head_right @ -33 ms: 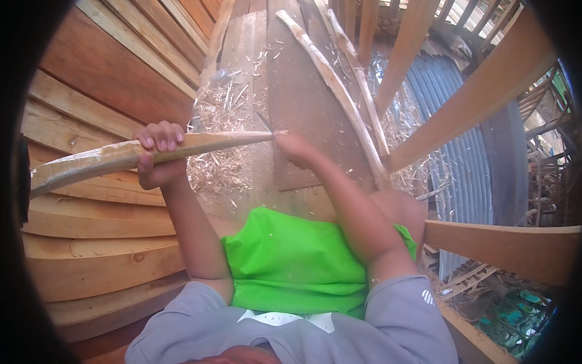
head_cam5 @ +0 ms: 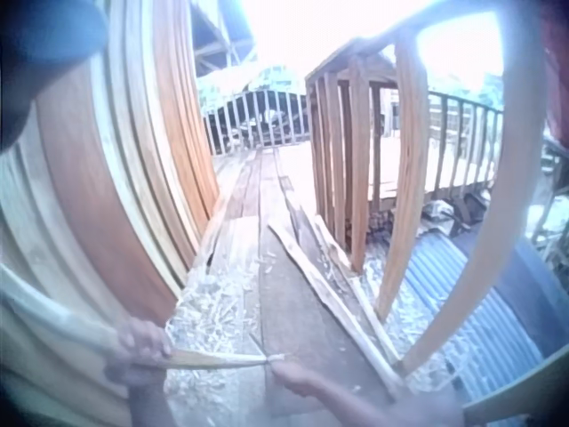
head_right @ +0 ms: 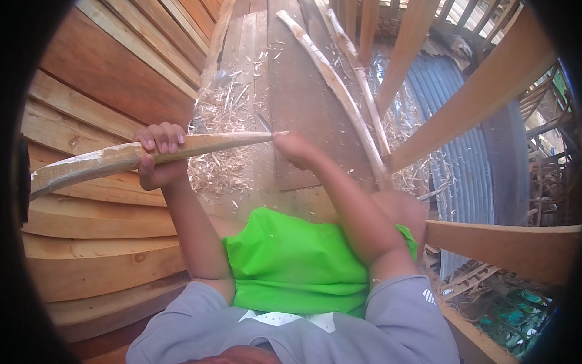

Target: The person carves a curved wooden piece using a knife, holding the wood with the left hand and shaving thin curls with the right hand. Wood shavings accumulate on the floor as the person continues to shape the piece.

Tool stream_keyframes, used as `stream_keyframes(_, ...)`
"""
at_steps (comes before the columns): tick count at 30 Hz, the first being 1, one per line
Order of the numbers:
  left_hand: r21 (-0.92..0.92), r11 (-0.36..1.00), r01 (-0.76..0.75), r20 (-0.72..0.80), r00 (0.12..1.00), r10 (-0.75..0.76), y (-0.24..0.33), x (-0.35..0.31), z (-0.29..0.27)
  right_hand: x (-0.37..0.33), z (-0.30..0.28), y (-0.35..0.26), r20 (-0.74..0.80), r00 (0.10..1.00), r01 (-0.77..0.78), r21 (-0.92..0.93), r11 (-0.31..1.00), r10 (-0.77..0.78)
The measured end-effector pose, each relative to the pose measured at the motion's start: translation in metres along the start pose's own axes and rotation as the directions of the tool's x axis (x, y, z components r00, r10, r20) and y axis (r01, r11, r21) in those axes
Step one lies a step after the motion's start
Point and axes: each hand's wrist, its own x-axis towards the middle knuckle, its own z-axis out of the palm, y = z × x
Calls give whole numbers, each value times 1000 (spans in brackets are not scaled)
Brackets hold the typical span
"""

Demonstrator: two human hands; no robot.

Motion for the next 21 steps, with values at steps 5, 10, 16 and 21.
stream_keyframes(5,-44,999,12,161,987,-5,3,1,-7,-5,-13,0,178,982,-70,21,997,65)
stream_keyframes(10,83,993,-79,-108,990,88,0,-8,6,-15,2,-9,56,997,-43,-39,998,45)
stream_keyframes(16,444,887,-130,-233,939,254,-8,-5,7,-2,-3,3,-75,996,-60,-96,994,53)
stream_keyframes(21,197,952,234,-479,870,-115,12,8,30,-18,9,-12,-127,992,10,-136,991,-28)
